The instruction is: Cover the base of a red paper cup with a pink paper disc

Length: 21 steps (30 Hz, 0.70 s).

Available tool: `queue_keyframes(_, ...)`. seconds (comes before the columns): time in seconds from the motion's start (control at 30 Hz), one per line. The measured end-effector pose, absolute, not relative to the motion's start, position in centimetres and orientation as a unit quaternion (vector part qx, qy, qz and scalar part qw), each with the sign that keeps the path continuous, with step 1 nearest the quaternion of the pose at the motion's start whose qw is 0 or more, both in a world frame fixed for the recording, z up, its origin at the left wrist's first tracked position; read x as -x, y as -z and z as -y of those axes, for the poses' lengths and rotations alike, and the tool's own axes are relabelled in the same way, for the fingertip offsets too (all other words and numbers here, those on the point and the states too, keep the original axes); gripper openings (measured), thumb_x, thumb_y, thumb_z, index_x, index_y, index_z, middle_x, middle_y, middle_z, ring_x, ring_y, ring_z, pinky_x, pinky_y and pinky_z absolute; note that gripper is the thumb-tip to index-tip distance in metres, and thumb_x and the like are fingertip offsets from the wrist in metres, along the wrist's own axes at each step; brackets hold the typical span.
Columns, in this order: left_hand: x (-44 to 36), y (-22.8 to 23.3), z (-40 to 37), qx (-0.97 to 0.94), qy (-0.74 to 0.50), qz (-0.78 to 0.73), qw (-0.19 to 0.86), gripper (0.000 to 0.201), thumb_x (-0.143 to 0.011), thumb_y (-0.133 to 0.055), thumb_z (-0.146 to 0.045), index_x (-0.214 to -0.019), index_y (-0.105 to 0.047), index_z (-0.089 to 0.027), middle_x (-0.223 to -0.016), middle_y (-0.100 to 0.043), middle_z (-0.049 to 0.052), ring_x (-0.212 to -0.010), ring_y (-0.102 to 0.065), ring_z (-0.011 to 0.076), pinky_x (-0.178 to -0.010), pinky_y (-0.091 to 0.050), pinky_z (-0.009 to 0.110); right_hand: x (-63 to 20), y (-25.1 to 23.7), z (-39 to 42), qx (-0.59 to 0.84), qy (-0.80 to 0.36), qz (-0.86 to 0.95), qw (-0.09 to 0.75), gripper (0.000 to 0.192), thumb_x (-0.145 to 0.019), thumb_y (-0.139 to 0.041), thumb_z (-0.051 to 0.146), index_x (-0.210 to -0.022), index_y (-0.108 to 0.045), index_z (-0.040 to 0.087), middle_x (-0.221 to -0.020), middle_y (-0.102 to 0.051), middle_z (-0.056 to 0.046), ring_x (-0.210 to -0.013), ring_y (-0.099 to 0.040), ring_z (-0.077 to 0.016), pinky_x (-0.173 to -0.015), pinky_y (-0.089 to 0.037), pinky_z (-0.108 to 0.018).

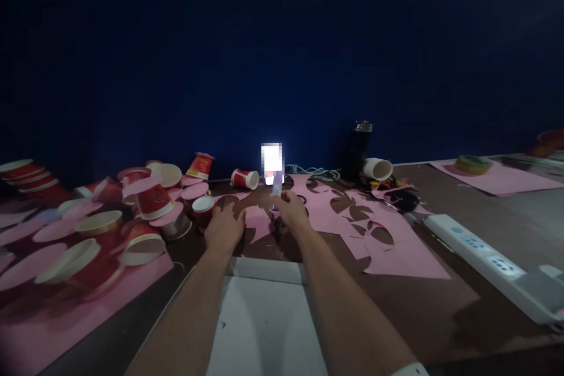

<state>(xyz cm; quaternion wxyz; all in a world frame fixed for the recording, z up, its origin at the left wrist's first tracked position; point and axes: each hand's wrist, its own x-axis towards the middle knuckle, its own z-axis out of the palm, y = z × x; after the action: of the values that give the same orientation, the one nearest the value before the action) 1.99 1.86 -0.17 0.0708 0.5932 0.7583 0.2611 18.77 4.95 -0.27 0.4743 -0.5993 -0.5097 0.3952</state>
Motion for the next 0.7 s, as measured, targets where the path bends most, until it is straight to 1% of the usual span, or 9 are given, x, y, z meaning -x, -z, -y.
queue_keyframes(0.07,-2.1,-0.1,-1.8,-0.602,-0.317,-0.732,0.032,0.037,-0.085,-0.047,-0.034,-0.117,-0.059,-0.02,-0.119,-0.055,0.017,-0.097,-0.061,0.0286,-0.08,-0.048,0.04,-18.6,-0.2,-4.5,0.538,-0.494,0.469,0.496,0.027,-0.073,-0.064,0.042,-0.088,-0.062,0.02,-0.087,-0.066,-0.003,-0.074,-0.059,-0.0132,-0.057,-0.043,-0.02)
queue_keyframes(0.13,-2.3,-0.2,-1.9,-0.618,-0.382,-0.686,0.025,0.031,-0.086,-0.045,-0.029,-0.109,-0.063,-0.019,-0.112,-0.058,0.014,-0.099,-0.059,0.0242,-0.085,-0.046,0.035,-18.4,-0.4,-4.2,0.469,-0.587,0.424,0.505,0.021,-0.076,-0.064,0.036,-0.088,-0.062,0.019,-0.085,-0.066,-0.004,-0.07,-0.06,-0.0122,-0.055,-0.044,-0.019)
queue_keyframes(0.23,-2.7,-0.1,-2.0,-0.641,-0.444,-0.624,0.039,0.026,-0.086,-0.045,-0.025,-0.101,-0.065,-0.018,-0.102,-0.062,0.01,-0.099,-0.058,0.0204,-0.09,-0.044,0.031,-18.0,-0.3,-4.1,0.405,-0.648,0.392,0.512,0.013,-0.077,-0.064,0.028,-0.086,-0.064,0.018,-0.08,-0.067,-0.005,-0.068,-0.061,-0.0113,-0.055,-0.047,-0.018)
queue_keyframes(0.3,-2.9,0.1,-2.0,-0.651,-0.457,-0.603,0.057,0.025,-0.086,-0.045,-0.025,-0.099,-0.066,-0.017,-0.099,-0.064,0.009,-0.095,-0.058,0.0194,-0.087,-0.045,0.031,-17.9,-0.1,-4.1,0.392,-0.653,0.393,0.515,0.014,-0.077,-0.066,0.027,-0.087,-0.064,0.018,-0.079,-0.067,-0.004,-0.069,-0.062,-0.0118,-0.055,-0.048,-0.018)
queue_keyframes(0.4,-3.1,0.3,-2.0,-0.667,-0.457,-0.582,0.083,0.025,-0.087,-0.045,-0.024,-0.1,-0.065,-0.017,-0.1,-0.066,0.008,-0.091,-0.059,0.0179,-0.084,-0.045,0.029,-17.8,0.4,-4.4,0.39,-0.648,0.411,0.509,0.021,-0.074,-0.068,0.029,-0.092,-0.063,0.02,-0.08,-0.068,-0.004,-0.072,-0.063,-0.0128,-0.055,-0.048,-0.018)
queue_keyframes(0.47,-2.9,0.3,-2.0,-0.667,-0.447,-0.593,0.066,0.026,-0.087,-0.043,-0.023,-0.101,-0.065,-0.017,-0.101,-0.066,0.008,-0.095,-0.059,0.0187,-0.086,-0.045,0.029,-17.8,0.6,-4.5,0.394,-0.639,0.421,0.509,0.024,-0.073,-0.069,0.031,-0.094,-0.063,0.02,-0.081,-0.068,-0.003,-0.071,-0.062,-0.0125,-0.056,-0.048,-0.018)
queue_keyframes(0.53,-2.3,0.3,-2.1,-0.65,-0.423,-0.631,0.025,0.028,-0.088,-0.041,-0.022,-0.102,-0.065,-0.017,-0.103,-0.066,0.009,-0.101,-0.058,0.0208,-0.09,-0.043,0.031,-17.8,0.8,-4.6,0.398,-0.626,0.423,0.521,0.024,-0.073,-0.068,0.031,-0.093,-0.062,0.02,-0.081,-0.067,-0.003,-0.07,-0.062,-0.0118,-0.056,-0.048,-0.018)
queue_keyframes(0.6,-1.5,0.4,-2.3,-0.632,-0.373,-0.68,-0.004,0.03,-0.087,-0.04,-0.02,-0.105,-0.065,-0.018,-0.106,-0.065,0.01,-0.103,-0.057,0.0228,-0.089,-0.043,0.033,-17.9,0.9,-4.6,0.419,-0.605,0.42,0.53,0.02,-0.072,-0.066,0.028,-0.09,-0.062,0.019,-0.077,-0.066,-0.002,-0.066,-0.061,-0.0115,-0.053,-0.047,-0.018)
queue_keyframes(0.7,-0.6,0.5,-2.6,-0.657,-0.242,-0.713,0.021,0.031,-0.084,-0.043,-0.016,-0.104,-0.067,-0.019,-0.108,-0.065,0.012,-0.101,-0.058,0.025,-0.085,-0.044,0.033,-18.1,0.8,-4.5,0.469,-0.571,0.422,0.525,0.013,-0.068,-0.062,0.021,-0.08,-0.059,0.018,-0.064,-0.062,0.0,-0.054,-0.057,-0.0106,-0.044,-0.042,-0.018)
